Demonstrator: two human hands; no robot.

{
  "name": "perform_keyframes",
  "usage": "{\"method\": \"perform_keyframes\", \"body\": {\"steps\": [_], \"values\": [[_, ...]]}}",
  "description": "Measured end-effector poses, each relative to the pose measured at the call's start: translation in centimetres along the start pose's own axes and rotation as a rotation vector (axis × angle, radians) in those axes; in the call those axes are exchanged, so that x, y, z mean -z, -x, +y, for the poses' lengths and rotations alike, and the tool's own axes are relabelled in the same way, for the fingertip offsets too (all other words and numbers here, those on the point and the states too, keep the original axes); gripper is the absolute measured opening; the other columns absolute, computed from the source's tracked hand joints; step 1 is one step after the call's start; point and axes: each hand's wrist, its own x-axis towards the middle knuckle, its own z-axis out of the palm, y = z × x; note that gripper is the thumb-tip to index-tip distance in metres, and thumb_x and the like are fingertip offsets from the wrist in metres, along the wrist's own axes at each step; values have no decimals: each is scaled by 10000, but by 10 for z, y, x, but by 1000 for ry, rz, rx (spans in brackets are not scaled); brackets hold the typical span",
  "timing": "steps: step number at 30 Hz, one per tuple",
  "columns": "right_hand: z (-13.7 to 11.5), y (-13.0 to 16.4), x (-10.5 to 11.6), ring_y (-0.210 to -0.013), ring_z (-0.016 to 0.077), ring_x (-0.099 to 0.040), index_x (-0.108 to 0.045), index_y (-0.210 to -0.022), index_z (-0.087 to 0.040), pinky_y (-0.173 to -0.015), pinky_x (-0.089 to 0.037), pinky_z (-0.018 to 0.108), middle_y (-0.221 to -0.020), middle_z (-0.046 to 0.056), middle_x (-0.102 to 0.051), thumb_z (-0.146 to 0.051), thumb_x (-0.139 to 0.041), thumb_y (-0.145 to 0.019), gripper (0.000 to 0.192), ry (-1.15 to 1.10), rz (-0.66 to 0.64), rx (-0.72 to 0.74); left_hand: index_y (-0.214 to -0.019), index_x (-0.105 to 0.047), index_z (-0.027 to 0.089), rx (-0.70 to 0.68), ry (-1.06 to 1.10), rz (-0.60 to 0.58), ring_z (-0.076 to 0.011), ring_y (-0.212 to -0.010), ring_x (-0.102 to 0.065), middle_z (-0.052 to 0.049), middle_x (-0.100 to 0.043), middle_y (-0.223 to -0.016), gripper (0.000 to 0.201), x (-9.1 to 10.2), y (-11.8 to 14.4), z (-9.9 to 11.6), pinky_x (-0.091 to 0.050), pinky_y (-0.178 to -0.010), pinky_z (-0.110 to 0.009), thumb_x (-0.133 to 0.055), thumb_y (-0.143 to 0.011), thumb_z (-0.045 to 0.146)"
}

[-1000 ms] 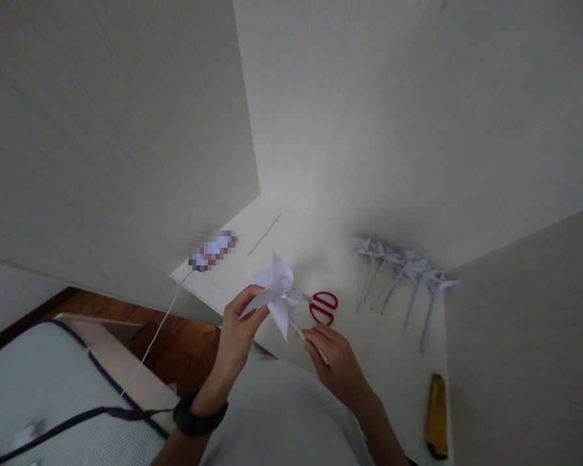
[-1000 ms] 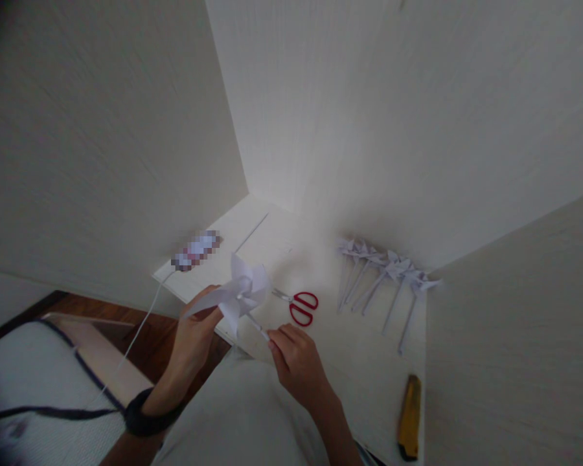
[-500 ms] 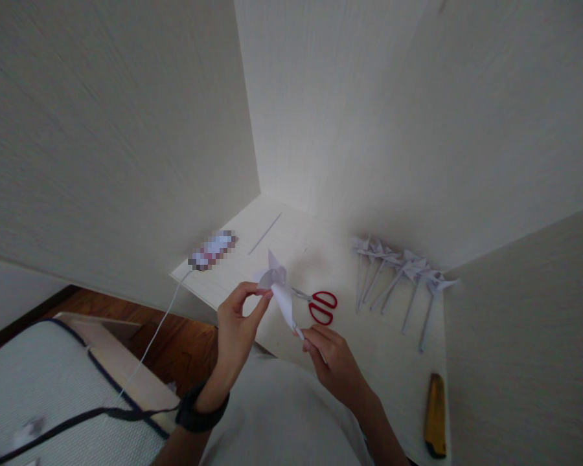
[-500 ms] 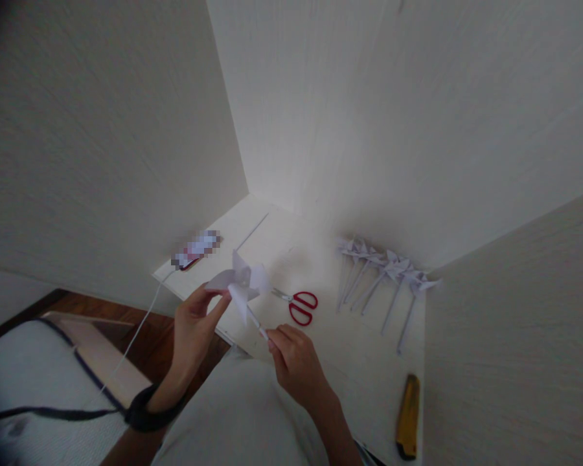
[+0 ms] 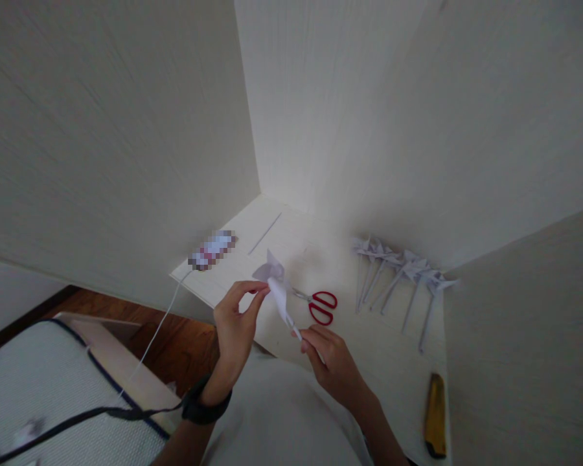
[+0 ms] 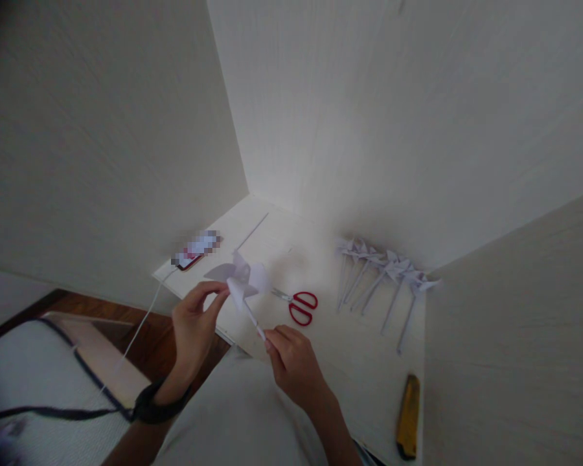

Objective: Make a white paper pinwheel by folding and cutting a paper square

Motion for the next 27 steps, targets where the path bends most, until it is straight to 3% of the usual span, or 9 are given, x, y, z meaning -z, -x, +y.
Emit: {"method": "perform_keyframes", "body": {"steps": [27], "values": [[-4,-1,-2,-727,203,-623,-689,-949,-170,-685,-486,299,-766,70,-669,-205,-400,-984,293,18,38,13,-796,-652,215,-99,-87,36,-196,-798,-607,-8,-656,-795,7,-3,2,-12,-465,-768,-311,-653,-803,216]]}}
